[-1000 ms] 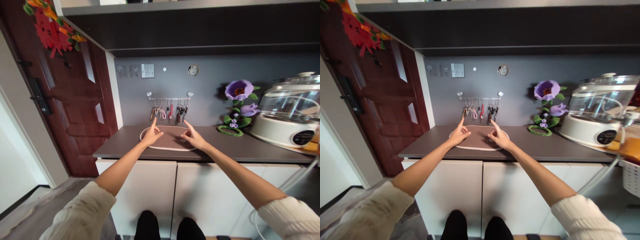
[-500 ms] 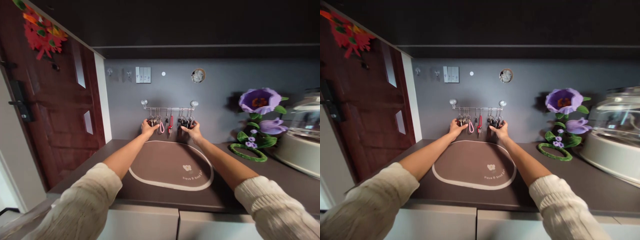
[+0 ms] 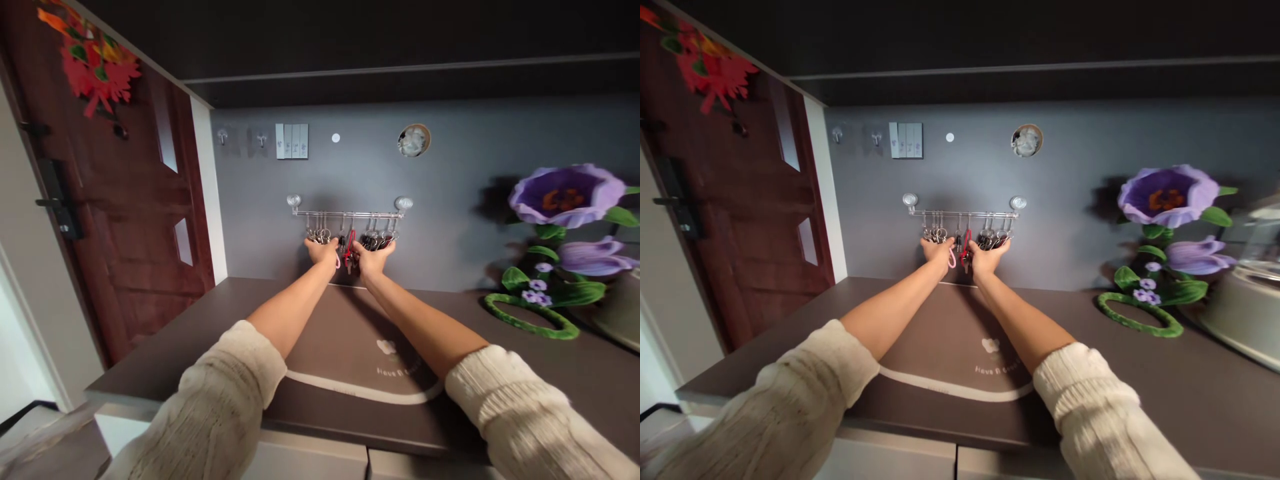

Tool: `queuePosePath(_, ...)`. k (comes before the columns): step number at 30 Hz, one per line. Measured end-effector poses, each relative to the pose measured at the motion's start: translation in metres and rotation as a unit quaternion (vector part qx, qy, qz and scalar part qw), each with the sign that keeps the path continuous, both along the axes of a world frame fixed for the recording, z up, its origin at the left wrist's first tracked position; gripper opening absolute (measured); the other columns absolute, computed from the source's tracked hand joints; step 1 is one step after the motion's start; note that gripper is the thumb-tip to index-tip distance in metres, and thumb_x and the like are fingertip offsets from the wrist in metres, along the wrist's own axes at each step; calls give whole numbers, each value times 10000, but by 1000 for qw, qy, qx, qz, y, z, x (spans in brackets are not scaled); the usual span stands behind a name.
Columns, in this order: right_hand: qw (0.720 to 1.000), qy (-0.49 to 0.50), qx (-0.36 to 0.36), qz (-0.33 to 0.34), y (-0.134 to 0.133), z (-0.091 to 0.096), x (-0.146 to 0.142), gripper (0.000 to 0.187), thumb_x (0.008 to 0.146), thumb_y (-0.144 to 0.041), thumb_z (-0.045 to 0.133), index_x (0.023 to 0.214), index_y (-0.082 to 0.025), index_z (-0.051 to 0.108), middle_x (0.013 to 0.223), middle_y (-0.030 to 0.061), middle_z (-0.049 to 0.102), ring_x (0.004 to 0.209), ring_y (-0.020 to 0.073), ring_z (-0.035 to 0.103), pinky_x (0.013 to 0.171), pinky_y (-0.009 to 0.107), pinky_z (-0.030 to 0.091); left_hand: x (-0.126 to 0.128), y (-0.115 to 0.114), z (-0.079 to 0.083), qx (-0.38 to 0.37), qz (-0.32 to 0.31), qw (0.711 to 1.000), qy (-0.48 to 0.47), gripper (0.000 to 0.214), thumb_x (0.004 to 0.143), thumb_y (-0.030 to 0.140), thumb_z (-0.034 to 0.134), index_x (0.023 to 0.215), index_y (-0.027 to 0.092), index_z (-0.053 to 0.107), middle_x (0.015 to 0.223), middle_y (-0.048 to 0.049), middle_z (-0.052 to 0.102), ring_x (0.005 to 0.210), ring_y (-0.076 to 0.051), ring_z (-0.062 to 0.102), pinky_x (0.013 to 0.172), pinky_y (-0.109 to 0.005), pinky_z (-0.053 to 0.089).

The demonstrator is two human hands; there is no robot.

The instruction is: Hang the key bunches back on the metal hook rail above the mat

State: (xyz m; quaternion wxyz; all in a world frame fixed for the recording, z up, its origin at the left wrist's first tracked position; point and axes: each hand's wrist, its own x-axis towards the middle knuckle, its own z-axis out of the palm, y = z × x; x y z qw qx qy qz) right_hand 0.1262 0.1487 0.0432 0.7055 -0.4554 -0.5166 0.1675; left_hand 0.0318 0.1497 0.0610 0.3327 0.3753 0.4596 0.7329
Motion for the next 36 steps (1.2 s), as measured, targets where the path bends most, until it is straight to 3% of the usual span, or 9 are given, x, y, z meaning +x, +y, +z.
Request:
queuePosePath(3, 996, 85, -29, -20, -3, 4, 4, 910, 684, -297, 566, 1316, -278, -89, 1266, 145, 414, 753, 185, 621, 610, 343, 543, -11, -5, 3, 2, -33, 999, -5, 498, 688, 134, 621, 1066, 188, 302, 950, -62, 596, 613, -115, 634, 480, -202, 468)
queuePosePath(10, 995, 92, -19, -16, -27, 18, 30, 826, 697, -286, 523, 1314, -240, -25, 1128, 127, 514, 603, 143, 597, 571, 314, 518, -42, -23, 12, 54, -47, 993, 98, 510, 682, 168, 639, 1070, 203, 310, 872, -23, 587, 506, -69, 561, 478, -203, 463)
queuePosePath(14, 997, 72, -14, -32, -34, 31, 34, 775, 684, -274, 530, 1315, -213, 84, 1030, 103, 556, 568, 137, 569, 546, 306, 496, -45, -22, 26, 66, -21, 981, 182, 568, 675, 176, 650, 1127, 188, 306, 842, -34, 579, 540, -96, 560, 515, -225, 457)
queuePosePath(20, 997, 62, -16, -51, -28, 52, 41, 713, 665, -214, 517, 1299, -203, 190, 998, 89, 566, 575, 132, 554, 523, 279, 472, -43, -21, 54, 42, -40, 969, 241, 648, 637, 162, 677, 1182, 147, 325, 894, -91, 557, 590, -159, 583, 543, -277, 456)
queuePosePath(25, 998, 42, 7, -52, -31, 62, 47, 628, 675, -187, 496, 1254, -205, 254, 1017, 70, 552, 528, 79, 494, 455, 216, 424, -48, -36, 63, 72, -79, 952, 287, 562, 656, 171, 667, 1127, 173, 361, 853, -51, 545, 553, -107, 547, 531, -239, 446)
queuePosePath(28, 1000, 17, 18, 6, -48, 58, 48, 616, 673, -174, 519, 1234, -230, 272, 1013, 45, 540, 498, 54, 463, 434, 200, 403, -54, -53, 55, 86, -131, 941, 300, 501, 679, 196, 653, 1090, 204, 366, 823, -10, 537, 545, -69, 520, 537, -214, 440)
queuePosePath(30, 998, -6, -10, 63, -64, 51, 49, 601, 655, -170, 558, 1199, -253, 317, 1013, 29, 531, 480, 43, 452, 424, 199, 395, -60, -65, 41, 67, -177, 933, 307, 494, 674, 209, 661, 1073, 210, 370, 779, 13, 528, 516, -56, 502, 528, -213, 432)
queuePosePath(33, 979, -57, -125, 153, -92, 31, 50, 558, 629, -164, 614, 1138, -238, 399, 909, 15, 553, 457, 44, 436, 402, 197, 374, -70, -81, 10, 26, -256, 906, 337, 476, 628, 204, 695, 1015, 205, 418, 713, 36, 527, 516, -60, 500, 540, -215, 426)
queuePosePath(36, 944, -131, -236, 187, -117, 9, 51, 572, 613, -128, 627, 1144, -206, 431, 801, 9, 567, 473, 61, 441, 407, 196, 366, -80, -91, -20, 0, -300, 880, 368, 441, 598, 229, 707, 964, 201, 463, 688, 45, 534, 541, -72, 503, 557, -225, 424)
